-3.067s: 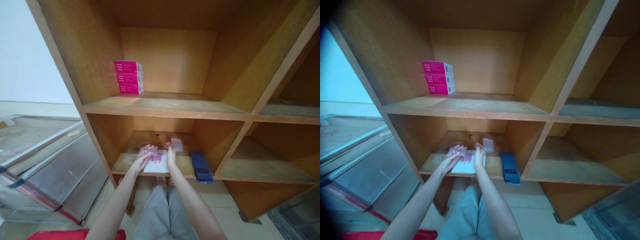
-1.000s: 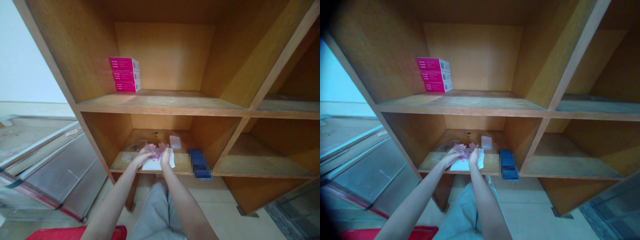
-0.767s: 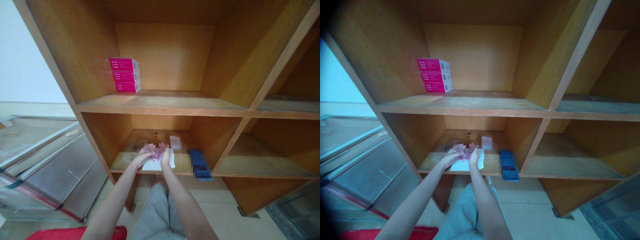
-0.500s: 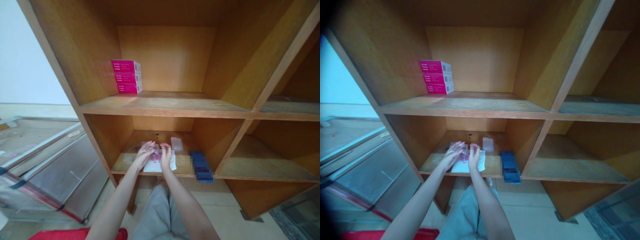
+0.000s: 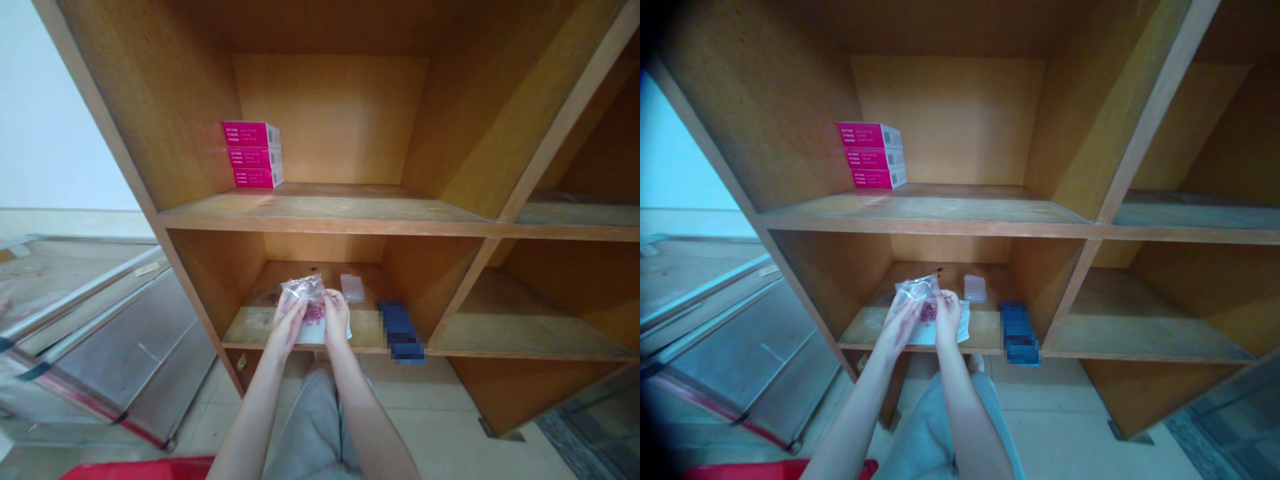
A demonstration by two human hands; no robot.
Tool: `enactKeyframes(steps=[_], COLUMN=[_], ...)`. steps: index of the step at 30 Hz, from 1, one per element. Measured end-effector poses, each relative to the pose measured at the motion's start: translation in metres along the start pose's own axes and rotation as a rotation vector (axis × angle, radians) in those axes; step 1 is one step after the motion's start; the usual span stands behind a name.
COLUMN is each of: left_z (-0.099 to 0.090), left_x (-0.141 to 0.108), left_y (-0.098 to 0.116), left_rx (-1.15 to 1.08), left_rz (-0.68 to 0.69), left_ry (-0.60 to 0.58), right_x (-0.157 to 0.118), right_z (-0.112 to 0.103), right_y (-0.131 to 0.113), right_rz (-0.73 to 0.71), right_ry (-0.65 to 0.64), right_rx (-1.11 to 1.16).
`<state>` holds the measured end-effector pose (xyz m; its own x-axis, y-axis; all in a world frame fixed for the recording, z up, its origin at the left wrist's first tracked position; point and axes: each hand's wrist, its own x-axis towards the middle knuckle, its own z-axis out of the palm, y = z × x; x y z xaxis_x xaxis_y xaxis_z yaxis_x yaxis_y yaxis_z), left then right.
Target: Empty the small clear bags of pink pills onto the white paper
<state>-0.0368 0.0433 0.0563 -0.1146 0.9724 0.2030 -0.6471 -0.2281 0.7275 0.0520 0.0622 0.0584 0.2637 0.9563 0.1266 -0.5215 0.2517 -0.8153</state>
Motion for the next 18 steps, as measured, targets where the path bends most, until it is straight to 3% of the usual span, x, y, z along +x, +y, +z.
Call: enactKeyframes(steps=[4, 11, 18], left_z=[0.0, 0.003, -0.01], left_x=[-0.01, -0.012, -0.009], left_y=[0.006, 0.012, 0.017], left_rx=[0.016, 0.102, 0.145], left_rz=[-0.037, -0.053, -0.072], left_ry=[0.027, 0.03, 0.033], right_x=[0.001, 0.008, 0.019], right_z=[-0.003, -0.009, -0.019], right_y=[-0.008, 0.003, -0.006], right_rz=[-0.031, -0.146, -0.17], right_ry=[-0.012, -0.026, -0.072], right_rx=[-0.025, -0.141, -0.227])
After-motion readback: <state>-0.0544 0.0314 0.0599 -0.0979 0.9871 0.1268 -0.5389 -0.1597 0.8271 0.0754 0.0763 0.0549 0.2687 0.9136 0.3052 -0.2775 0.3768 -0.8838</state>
